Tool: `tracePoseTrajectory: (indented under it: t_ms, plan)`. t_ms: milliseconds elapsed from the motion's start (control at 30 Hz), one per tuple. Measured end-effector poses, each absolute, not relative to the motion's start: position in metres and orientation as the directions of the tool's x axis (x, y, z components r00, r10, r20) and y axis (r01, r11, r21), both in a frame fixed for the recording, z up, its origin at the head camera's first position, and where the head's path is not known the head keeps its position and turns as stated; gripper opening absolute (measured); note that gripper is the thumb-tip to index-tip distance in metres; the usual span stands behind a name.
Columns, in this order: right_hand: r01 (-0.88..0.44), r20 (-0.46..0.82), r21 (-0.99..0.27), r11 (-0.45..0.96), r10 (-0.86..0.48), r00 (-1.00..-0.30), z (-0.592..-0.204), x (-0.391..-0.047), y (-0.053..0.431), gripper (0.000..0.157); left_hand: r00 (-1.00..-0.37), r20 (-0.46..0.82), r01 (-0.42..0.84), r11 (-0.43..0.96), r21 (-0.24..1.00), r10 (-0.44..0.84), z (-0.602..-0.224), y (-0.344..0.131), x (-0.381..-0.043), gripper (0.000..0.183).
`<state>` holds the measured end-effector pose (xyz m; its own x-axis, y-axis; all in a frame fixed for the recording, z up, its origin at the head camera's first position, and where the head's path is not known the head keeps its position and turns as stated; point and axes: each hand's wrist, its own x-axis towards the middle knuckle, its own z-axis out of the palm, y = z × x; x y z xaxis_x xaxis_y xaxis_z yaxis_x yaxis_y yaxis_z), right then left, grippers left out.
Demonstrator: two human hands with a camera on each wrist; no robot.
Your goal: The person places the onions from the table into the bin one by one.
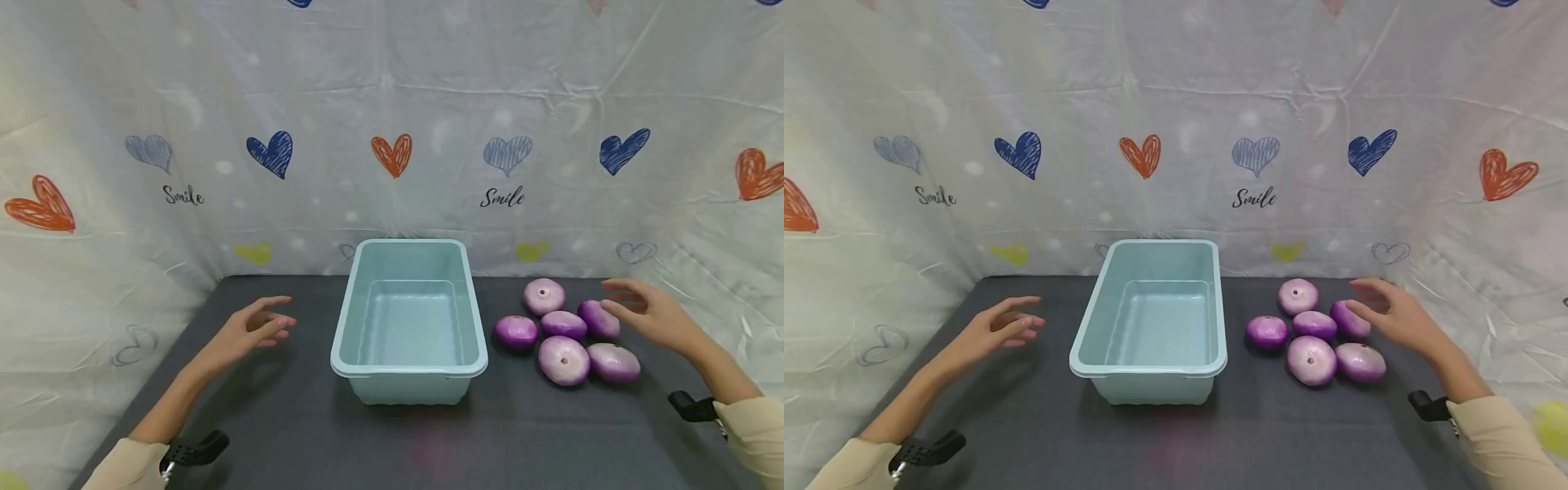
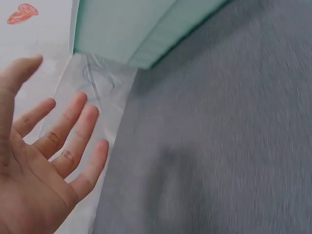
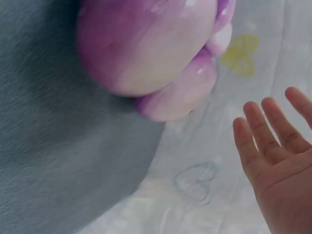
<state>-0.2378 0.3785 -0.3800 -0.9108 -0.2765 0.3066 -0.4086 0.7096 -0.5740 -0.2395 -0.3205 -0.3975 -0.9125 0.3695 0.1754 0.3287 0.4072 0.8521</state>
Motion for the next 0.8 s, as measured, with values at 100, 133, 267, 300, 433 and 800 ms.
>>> tracePoseTrajectory:
  t_ms: [100, 133, 267, 300, 433, 800]
  plan:
    - [-0.399, 0.31, -0.609, 0.686, -0.258, -0.915, -0.387, -0.236, 0.39, 0.042, -0.917, 0.157, 0.289, 0.337, 0.896, 0.367, -0.396, -0.31, -0.243, 0.05]
    - [-0.395, 0.31, -0.62, 0.679, -0.25, -0.917, -0.39, -0.235, 0.394, 0.043, -0.916, 0.152, 0.279, 0.318, 0.906, 0.37, -0.396, -0.306, -0.244, 0.051]
    - [-0.374, 0.298, -0.671, 0.64, -0.229, -0.927, -0.396, -0.229, 0.406, 0.045, -0.914, 0.133, 0.251, 0.276, 0.928, 0.383, -0.393, -0.287, -0.248, 0.056]
    - [-0.374, 0.297, -0.686, 0.624, -0.229, -0.927, -0.397, -0.227, 0.408, 0.046, -0.912, 0.132, 0.25, 0.271, 0.93, 0.389, -0.393, -0.283, -0.249, 0.058]
    - [-0.389, 0.287, -0.749, 0.536, -0.267, -0.92, -0.406, -0.219, 0.415, 0.051, -0.897, 0.129, 0.249, 0.242, 0.938, 0.424, -0.393, -0.266, -0.251, 0.064]
    - [-0.448, 0.271, -0.778, 0.44, -0.408, -0.872, -0.431, -0.204, 0.422, 0.072, -0.847, 0.146, 0.279, 0.193, 0.941, 0.511, -0.394, -0.242, -0.253, 0.07]
